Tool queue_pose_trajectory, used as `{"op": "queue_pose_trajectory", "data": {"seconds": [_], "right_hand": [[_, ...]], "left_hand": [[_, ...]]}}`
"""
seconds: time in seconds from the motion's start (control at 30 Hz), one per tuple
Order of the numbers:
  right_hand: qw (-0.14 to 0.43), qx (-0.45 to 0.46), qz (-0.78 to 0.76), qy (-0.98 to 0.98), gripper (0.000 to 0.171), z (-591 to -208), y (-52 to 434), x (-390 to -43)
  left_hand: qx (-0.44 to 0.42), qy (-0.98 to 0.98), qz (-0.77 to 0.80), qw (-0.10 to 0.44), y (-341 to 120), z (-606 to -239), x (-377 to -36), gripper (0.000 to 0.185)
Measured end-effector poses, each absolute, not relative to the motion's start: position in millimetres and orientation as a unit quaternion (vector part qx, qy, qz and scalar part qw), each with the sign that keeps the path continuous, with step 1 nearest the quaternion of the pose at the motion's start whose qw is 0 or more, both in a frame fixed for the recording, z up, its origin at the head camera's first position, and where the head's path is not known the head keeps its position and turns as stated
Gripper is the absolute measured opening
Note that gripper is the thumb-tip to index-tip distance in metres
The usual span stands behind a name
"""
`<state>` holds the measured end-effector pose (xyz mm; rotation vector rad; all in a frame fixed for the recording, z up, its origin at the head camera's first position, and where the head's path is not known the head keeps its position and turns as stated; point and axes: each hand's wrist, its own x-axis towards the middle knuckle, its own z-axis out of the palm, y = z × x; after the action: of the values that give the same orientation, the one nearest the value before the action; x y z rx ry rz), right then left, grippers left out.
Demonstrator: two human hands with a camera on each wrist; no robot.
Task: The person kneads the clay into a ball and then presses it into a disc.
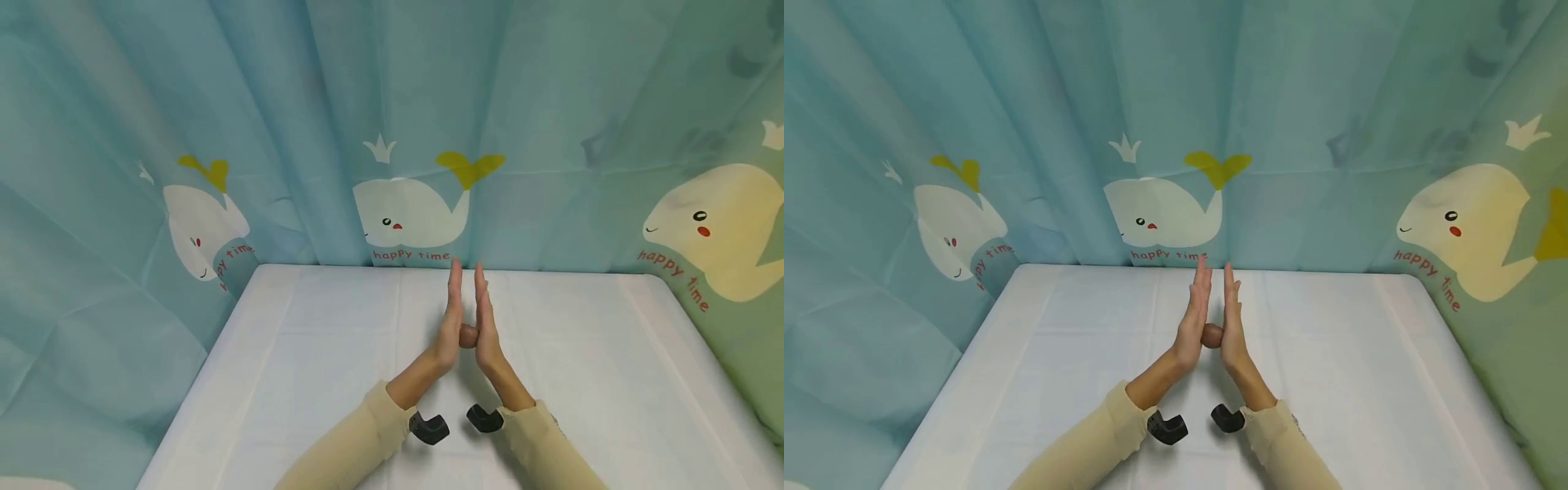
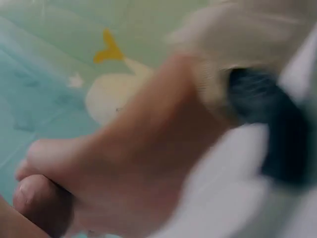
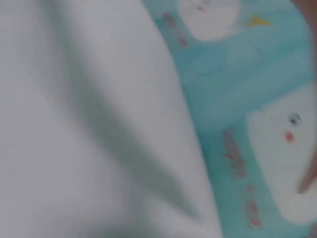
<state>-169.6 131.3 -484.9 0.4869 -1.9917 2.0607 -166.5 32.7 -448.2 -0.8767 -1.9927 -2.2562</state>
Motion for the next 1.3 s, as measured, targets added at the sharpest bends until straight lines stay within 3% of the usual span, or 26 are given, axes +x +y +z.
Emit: {"op": "queue_pose_trajectory", "data": {"seconds": [0.2,0.37,0.5,0.67,0.77,0.9,1.0,1.13,1.3], "right_hand": [[0.105,0.185,0.702,-0.679,0.054,-480.0,117.0,-142.0],[0.121,0.163,0.707,-0.678,0.053,-463.0,130.4,-154.5],[0.123,0.154,0.713,-0.673,0.053,-472.6,140.5,-167.9],[0.106,0.179,0.708,-0.675,0.054,-488.0,132.5,-152.0],[0.125,0.197,0.687,-0.688,0.054,-479.9,126.4,-142.7],[0.16,0.197,0.669,-0.698,0.054,-460.5,130.2,-150.7],[0.154,0.183,0.677,-0.696,0.054,-458.7,137.4,-164.6],[0.129,0.176,0.701,-0.679,0.054,-476.7,138.4,-169.4],[0.12,0.2,0.697,-0.679,0.054,-487.4,122.5,-148.5]], "left_hand": [[-0.252,-0.691,-0.675,0.063,30.4,-457.0,-177.6,0.073],[-0.246,-0.692,-0.679,0.011,37.7,-469.5,-166.2,0.071],[-0.266,-0.644,-0.717,-0.023,41.4,-461.4,-158.2,0.068],[-0.269,-0.628,-0.73,-0.006,39.4,-451.9,-168.1,0.069],[-0.246,-0.649,-0.72,0.003,39.9,-459.8,-175.8,0.067],[-0.229,-0.657,-0.718,-0.03,43.8,-472.9,-169.4,0.065],[-0.23,-0.636,-0.736,-0.039,45.5,-470.6,-161.8,0.064],[-0.249,-0.624,-0.741,-0.015,42.7,-456.1,-162.6,0.068],[-0.263,-0.643,-0.719,0.021,36.5,-448.3,-175.4,0.068]]}}
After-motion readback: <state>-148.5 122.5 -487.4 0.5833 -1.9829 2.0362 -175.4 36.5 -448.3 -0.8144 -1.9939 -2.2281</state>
